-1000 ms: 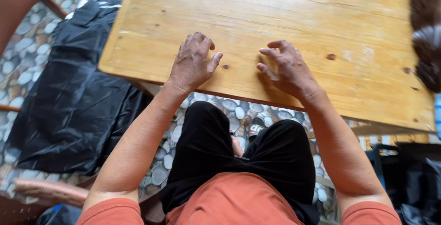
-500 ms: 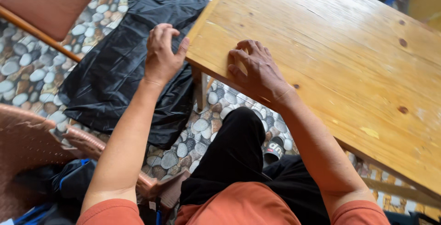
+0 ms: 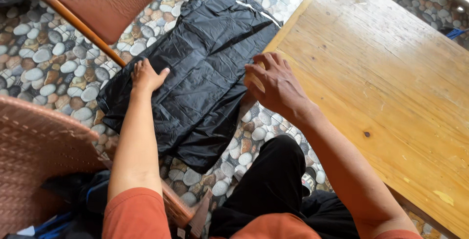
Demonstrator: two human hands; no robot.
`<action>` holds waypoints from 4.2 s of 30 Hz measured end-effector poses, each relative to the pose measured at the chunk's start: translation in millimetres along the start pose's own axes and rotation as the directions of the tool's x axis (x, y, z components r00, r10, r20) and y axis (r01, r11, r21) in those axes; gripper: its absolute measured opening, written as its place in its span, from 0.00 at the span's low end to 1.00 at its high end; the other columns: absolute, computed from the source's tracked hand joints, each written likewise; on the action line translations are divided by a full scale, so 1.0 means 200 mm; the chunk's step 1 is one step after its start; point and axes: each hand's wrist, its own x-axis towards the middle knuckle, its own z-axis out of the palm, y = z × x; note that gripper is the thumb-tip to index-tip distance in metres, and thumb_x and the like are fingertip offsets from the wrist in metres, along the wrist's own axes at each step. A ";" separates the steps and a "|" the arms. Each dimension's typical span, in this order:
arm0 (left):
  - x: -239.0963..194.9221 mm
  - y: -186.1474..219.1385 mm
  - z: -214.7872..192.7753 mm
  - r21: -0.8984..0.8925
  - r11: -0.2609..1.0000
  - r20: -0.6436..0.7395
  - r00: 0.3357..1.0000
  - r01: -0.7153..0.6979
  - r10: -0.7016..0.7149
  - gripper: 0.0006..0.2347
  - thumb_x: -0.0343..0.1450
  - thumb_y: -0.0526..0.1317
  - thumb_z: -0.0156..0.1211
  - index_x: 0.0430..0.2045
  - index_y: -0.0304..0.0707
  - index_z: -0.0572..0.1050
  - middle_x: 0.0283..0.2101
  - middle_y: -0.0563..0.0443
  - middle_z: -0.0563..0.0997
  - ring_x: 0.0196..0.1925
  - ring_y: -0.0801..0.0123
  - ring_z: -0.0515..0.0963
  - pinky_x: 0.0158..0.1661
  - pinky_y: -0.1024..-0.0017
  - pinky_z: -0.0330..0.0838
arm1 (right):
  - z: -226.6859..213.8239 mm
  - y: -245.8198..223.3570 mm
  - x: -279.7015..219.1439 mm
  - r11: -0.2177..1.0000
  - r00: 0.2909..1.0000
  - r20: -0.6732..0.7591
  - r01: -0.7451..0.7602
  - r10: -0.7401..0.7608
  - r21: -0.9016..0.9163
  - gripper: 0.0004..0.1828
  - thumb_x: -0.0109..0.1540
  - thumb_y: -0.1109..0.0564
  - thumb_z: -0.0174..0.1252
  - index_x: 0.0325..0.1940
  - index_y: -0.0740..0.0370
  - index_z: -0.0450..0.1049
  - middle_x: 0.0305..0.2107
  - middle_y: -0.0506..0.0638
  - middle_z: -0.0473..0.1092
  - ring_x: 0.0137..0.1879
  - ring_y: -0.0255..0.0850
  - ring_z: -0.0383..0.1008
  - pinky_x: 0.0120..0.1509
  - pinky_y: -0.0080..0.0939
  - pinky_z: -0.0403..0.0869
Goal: The person cleans a small pouch using a feather duster and then spreads out, wipes, and rolls up a large black plastic bag on a wooden table.
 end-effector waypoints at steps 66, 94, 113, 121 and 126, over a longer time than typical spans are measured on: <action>0.12 -0.39 -0.17 -0.372 0.865 0.301 0.925 0.337 -0.231 0.22 0.59 0.50 0.74 0.43 0.39 0.83 0.40 0.34 0.83 0.43 0.48 0.84 0.36 0.51 0.80 | 0.78 -0.35 0.59 0.372 0.622 0.329 -0.729 0.711 0.574 0.29 0.58 0.52 0.55 0.60 0.71 0.70 0.48 0.77 0.73 0.59 0.71 0.73 0.59 0.70 0.75; -0.03 0.73 -0.21 -0.724 0.671 0.371 0.911 0.162 0.180 0.44 0.64 0.47 0.69 0.72 0.29 0.50 0.72 0.39 0.64 0.67 0.63 0.73 0.54 0.69 0.75 | -0.27 0.23 0.42 0.507 0.587 0.063 -0.744 0.807 0.435 0.14 0.57 0.54 0.47 0.44 0.62 0.69 0.44 0.55 0.73 0.49 0.50 0.72 0.47 0.49 0.71; -0.51 1.48 -0.54 -0.659 0.697 0.172 0.846 -0.282 0.505 0.08 0.67 0.37 0.72 0.36 0.38 0.80 0.27 0.47 0.82 0.25 0.66 0.83 0.23 0.68 0.80 | -0.19 0.37 -0.58 0.233 0.367 -0.166 -0.145 0.915 0.962 0.20 0.61 0.59 0.57 0.56 0.68 0.76 0.40 0.60 0.78 0.48 0.47 0.78 0.52 0.56 0.77; -0.73 1.84 -0.51 -0.431 0.772 0.301 0.732 -0.467 0.611 0.11 0.66 0.43 0.73 0.38 0.40 0.81 0.29 0.49 0.81 0.30 0.66 0.79 0.27 0.67 0.76 | -0.22 0.08 -0.98 0.092 0.094 -0.099 0.077 0.991 0.993 0.12 0.64 0.59 0.61 0.49 0.68 0.77 0.34 0.53 0.75 0.38 0.38 0.74 0.41 0.45 0.79; -0.62 2.08 -0.27 -0.133 0.711 0.423 0.609 -0.690 0.671 0.17 0.67 0.52 0.69 0.45 0.48 0.82 0.38 0.43 0.85 0.43 0.53 0.83 0.41 0.56 0.76 | -0.30 -0.02 -1.15 -0.152 -0.067 0.189 0.371 0.980 0.916 0.17 0.61 0.61 0.68 0.51 0.68 0.74 0.33 0.61 0.77 0.35 0.48 0.81 0.40 0.52 0.83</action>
